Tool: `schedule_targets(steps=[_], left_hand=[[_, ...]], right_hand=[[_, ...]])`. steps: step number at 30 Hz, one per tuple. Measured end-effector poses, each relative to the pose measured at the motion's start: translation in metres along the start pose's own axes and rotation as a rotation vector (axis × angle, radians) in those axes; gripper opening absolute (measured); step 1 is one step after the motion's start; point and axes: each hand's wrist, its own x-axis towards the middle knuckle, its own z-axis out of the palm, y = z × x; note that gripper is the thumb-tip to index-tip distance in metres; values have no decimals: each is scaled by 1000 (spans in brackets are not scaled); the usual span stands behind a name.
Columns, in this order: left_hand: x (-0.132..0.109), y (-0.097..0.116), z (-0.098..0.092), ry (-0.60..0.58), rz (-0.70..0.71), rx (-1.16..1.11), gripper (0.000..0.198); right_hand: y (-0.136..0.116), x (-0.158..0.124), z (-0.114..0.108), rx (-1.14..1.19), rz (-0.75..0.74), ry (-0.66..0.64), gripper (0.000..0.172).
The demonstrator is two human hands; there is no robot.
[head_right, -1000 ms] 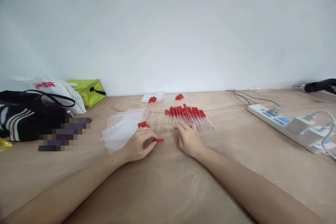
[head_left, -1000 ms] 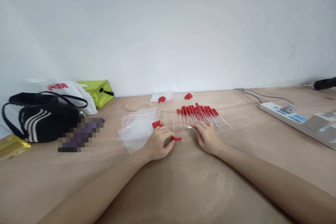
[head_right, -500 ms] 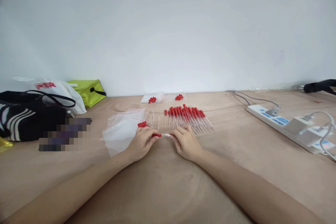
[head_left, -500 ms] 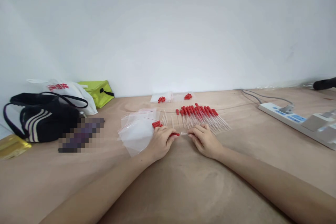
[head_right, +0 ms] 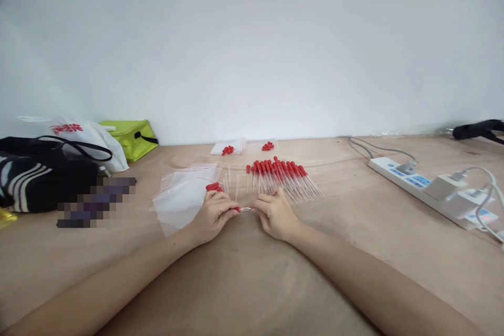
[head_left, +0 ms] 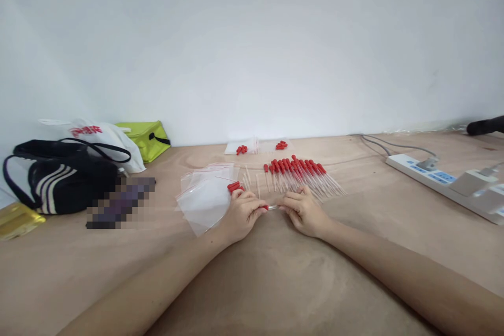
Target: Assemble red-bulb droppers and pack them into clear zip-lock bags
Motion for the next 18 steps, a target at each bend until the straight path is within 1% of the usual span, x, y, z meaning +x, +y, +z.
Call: schedule_targets(steps=[7, 12, 18], left_hand=[[-1, 2, -2, 18, 22, 22, 12], [-1, 3, -3, 33, 66, 42, 13], [-2, 5, -4, 20, 127, 62, 13]], right_hand=[[-3, 3, 1, -117, -17, -34, 22], [-8, 3, 3, -81, -7, -25, 21], [-13, 6, 7, -66, -19, -28, 21]])
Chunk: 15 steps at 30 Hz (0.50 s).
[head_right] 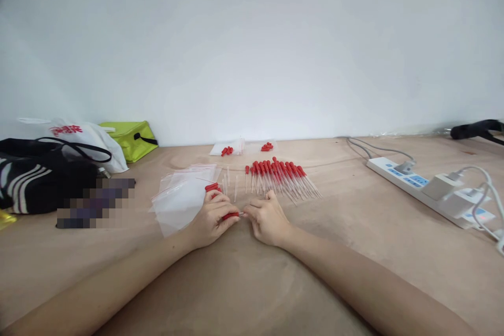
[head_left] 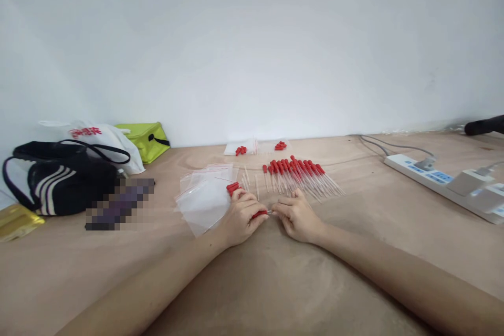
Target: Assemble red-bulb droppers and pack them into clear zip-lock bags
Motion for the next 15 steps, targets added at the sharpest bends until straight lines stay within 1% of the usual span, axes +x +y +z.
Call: schedule_targets(steps=[4, 6, 11, 15], left_hand=[[0, 0, 0, -41, 7, 23, 16], [1, -1, 1, -42, 17, 35, 16], [2, -4, 0, -6, 20, 71, 15], [3, -6, -5, 40, -23, 124, 13]], right_hand=[[-1, 2, 2, -4, -4, -14, 21], [-1, 2, 3, -7, -1, -23, 21], [-3, 4, 1, -9, 35, -64, 21], [-7, 14, -9, -111, 80, -86, 18]])
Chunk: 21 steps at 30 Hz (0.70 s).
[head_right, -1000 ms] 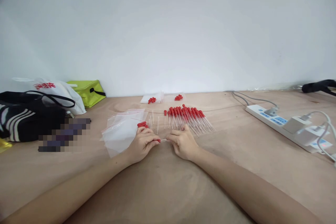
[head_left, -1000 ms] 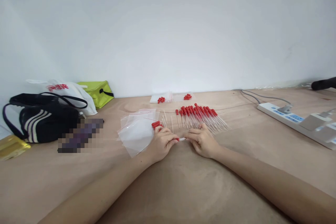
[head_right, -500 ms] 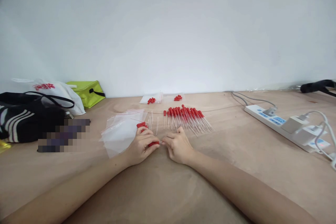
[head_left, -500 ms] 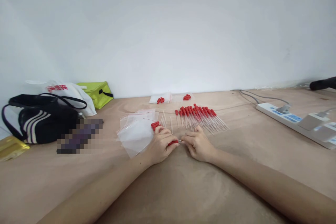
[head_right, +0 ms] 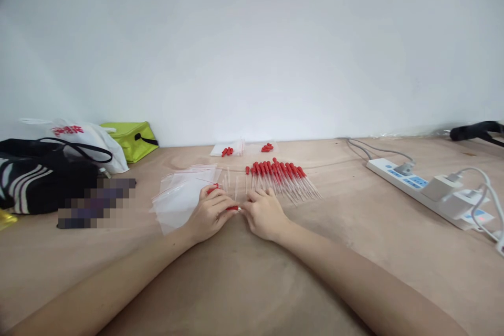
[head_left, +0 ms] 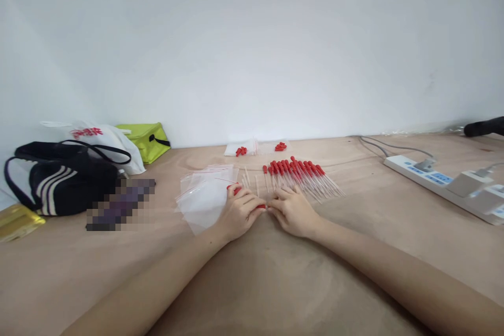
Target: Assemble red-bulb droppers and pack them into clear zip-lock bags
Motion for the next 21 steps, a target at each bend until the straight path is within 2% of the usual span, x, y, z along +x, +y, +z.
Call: schedule_targets(steps=[3, 5, 7, 9, 11, 14, 17, 21], left_hand=[[1, -7, -4, 79, -124, 68, 23], [0, -14, -5, 132, -259, 117, 30], [-1, -21, -5, 147, -370, 158, 29], [-3, -26, -4, 118, -407, 195, 24], [-6, -29, -4, 78, -381, 240, 22], [-8, -30, -5, 59, -331, 311, 19], [-10, -30, -6, 60, -322, 355, 16], [-11, -32, -5, 41, -335, 355, 12]], right_hand=[[7, 14, -8, 20, 116, 11, 19], [16, 28, -9, 148, 269, 31, 21], [26, 43, -7, 259, 460, 67, 21], [32, 58, 0, 246, 625, 102, 21], [34, 70, 7, 163, 729, 106, 23], [31, 82, 19, 26, 777, 43, 22], [28, 87, 26, -56, 761, -24, 22], [27, 87, 29, -79, 719, -35, 22]])
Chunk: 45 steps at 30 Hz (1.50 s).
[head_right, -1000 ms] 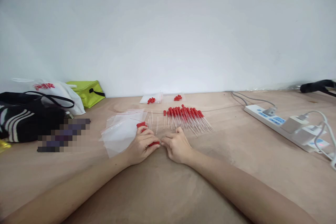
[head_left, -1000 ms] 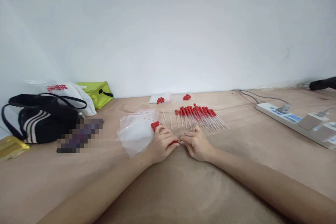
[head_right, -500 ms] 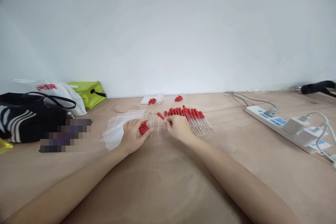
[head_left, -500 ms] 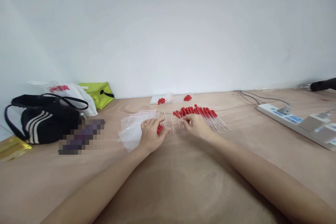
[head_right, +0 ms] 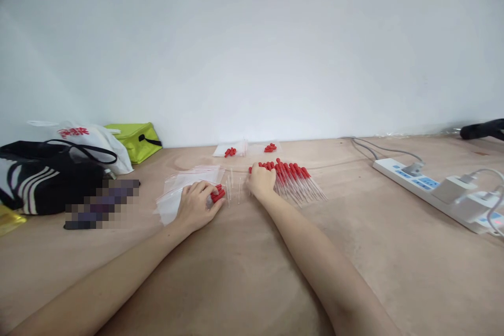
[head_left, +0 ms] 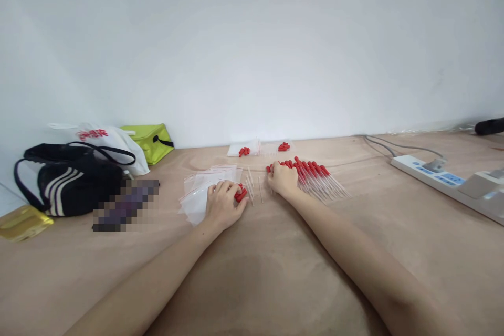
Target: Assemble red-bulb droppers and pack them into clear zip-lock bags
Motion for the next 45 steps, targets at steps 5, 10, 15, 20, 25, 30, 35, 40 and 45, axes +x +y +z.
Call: schedule_targets(steps=[5, 10, 15, 20, 25, 30, 35, 40, 45], left_hand=[[1, -1, 1, -12, -5, 11, 6], [0, 1, -1, 3, 0, 15, 5], [1, 4, -1, 15, 56, -88, 6], [0, 4, -1, 69, 214, -136, 8], [-3, 2, 3, 73, 259, -156, 12], [-5, 8, 8, 46, 243, -368, 22], [-7, 20, 6, -6, 199, -492, 14], [-7, 25, 4, -28, 183, -509, 10], [-7, 27, 4, -27, 195, -533, 9]], right_hand=[[-8, -8, -3, -32, -98, -7, 25], [-22, -17, -4, -45, -124, -86, 25], [-30, -21, -2, -69, -133, -119, 23], [-25, -31, -4, -82, -161, -72, 24], [19, -49, -3, 30, -314, 93, 22], [68, -69, -2, 272, -469, 166, 22], [70, -79, -9, 403, -527, 108, 22], [58, -82, -14, 465, -601, 75, 20], [56, -83, -13, 471, -604, 84, 21]])
